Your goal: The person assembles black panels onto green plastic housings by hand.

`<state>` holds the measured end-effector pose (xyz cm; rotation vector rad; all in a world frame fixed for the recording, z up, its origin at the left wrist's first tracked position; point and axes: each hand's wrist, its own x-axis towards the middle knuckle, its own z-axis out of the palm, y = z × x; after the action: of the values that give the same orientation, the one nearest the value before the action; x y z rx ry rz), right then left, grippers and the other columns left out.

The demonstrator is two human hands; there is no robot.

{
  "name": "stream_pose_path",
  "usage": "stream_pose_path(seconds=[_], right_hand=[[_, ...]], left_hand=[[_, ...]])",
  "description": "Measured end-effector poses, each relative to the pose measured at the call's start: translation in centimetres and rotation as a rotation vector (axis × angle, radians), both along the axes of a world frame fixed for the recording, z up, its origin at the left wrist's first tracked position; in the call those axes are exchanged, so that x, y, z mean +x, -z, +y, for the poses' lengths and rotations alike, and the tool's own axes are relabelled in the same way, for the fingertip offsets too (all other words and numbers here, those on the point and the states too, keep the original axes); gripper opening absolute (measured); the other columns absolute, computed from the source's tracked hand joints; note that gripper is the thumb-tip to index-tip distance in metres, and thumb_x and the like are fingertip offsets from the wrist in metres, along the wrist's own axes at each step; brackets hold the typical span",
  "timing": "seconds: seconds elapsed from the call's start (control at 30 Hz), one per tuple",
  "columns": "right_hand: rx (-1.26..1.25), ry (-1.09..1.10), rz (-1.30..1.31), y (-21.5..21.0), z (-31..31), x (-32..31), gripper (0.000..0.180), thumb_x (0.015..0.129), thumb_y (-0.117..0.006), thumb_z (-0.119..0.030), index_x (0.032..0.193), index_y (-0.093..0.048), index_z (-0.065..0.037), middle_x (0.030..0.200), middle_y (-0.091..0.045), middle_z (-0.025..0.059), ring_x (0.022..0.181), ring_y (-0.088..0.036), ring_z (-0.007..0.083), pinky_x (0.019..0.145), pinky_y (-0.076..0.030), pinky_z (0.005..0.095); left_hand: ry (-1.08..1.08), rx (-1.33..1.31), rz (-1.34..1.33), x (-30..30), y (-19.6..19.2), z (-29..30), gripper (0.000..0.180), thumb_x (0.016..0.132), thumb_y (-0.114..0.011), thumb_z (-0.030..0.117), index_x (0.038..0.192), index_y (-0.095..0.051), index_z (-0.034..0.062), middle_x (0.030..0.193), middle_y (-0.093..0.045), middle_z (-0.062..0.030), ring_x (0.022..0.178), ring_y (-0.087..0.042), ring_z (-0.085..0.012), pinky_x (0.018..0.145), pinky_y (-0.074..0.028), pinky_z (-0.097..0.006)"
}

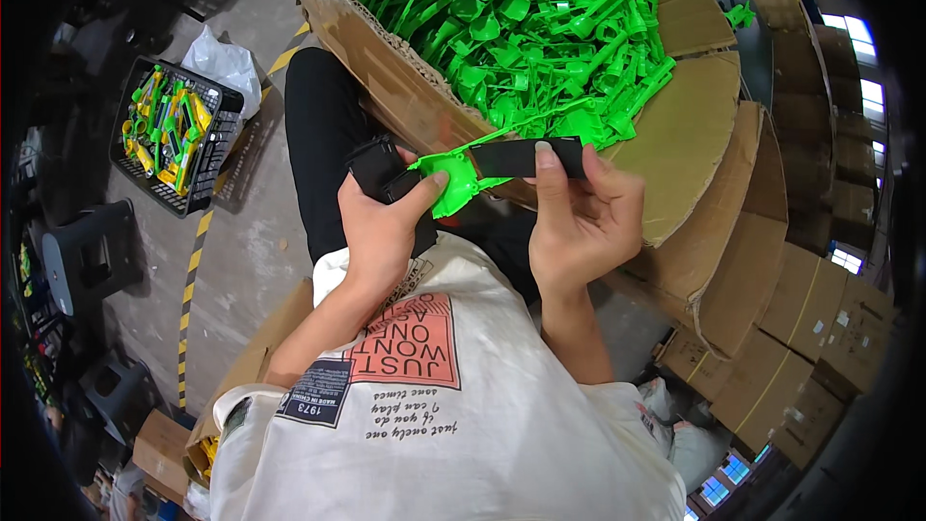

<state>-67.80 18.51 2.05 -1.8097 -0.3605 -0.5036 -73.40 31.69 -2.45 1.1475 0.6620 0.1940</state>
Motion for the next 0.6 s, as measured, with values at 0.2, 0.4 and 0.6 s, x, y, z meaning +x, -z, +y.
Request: stream_pose_path(seconds=[0.2,0.4,0.6], right_hand=[[-0.178,0.034,-0.120,0.3,-0.7,-0.5,0.024,0.078,-0.069,0.010,0.092,-0.051,0.006,0.090,-0.063,0.0200,0.068,-0.066,0.0179,0.058,-0.057,0.0270],[-0.287,0.033,-0.148,0.1,-0.3,-0.5,0.022,0.076,-0.074,0.007,0.087,-0.055,0.006,0.082,-0.065,0.0170,0.065,-0.064,0.0146,0.055,-0.054,0.0259],[-0.340,0.037,-0.118,-1.2,-0.2,-0.4,0.020,0.075,-0.075,0.005,0.087,-0.059,0.005,0.076,-0.065,0.0132,0.061,-0.064,0.0130,0.053,-0.053,0.0246]], left_hand=[[-0.014,-0.072,0.012,0.1,-0.4,-0.2,0.024,0.074,-0.074,0.001,0.089,-0.056,0.0025,0.078,-0.059,-0.0003,0.068,-0.055,-0.0060,0.061,-0.046,-0.021],[-0.010,-0.023,0.004,0.1,-0.1,-0.1,0.023,0.074,-0.074,0.000,0.089,-0.057,0.0023,0.078,-0.059,0.0000,0.068,-0.054,-0.0057,0.061,-0.046,-0.021],[-0.022,0.004,0.018,0.5,-0.8,-0.4,0.022,0.074,-0.074,0.000,0.088,-0.058,0.0018,0.078,-0.058,0.0004,0.068,-0.053,-0.0055,0.060,-0.045,-0.021]])
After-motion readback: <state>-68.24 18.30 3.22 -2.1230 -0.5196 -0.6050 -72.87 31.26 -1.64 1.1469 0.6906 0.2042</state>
